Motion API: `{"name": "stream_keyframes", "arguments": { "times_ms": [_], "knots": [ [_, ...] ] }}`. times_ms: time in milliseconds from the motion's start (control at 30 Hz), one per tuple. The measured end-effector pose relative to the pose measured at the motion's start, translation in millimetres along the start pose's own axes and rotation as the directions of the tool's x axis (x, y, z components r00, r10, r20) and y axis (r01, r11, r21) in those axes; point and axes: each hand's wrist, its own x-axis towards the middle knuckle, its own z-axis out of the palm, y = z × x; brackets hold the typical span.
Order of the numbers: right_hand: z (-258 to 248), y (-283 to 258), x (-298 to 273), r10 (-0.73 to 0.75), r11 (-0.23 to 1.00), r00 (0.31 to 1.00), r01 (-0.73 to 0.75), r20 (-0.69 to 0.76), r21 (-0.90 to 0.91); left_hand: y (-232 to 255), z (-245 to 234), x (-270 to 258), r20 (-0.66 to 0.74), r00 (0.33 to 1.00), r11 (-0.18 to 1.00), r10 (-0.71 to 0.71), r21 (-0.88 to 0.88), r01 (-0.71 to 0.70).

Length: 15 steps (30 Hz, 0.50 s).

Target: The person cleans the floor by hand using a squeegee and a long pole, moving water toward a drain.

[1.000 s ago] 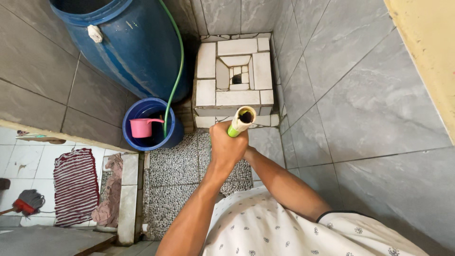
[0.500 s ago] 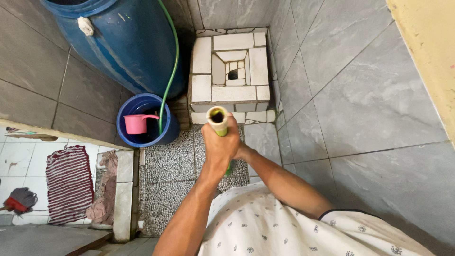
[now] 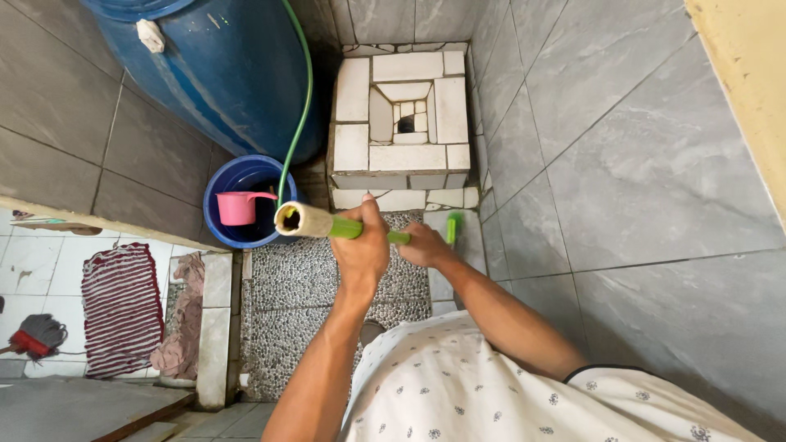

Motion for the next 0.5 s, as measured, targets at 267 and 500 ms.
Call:
{"name": "stream_keyframes", "arguments": {
  "times_ms": [267, 500],
  "knots": [
    [93, 29, 49, -0.482, 0.538, 0.867, 0.405, -0.125, 0.739, 28, 5, -1, 0.131, 0.978, 0.974, 0.163, 0.136, -0.181],
    [1, 11, 23, -0.142, 0.983, 0.99, 0.139, 0.018, 0.116, 12, 1, -1, 0.111, 0.99, 0.995, 0.092, 0.034, -0.096]
  ]
}}
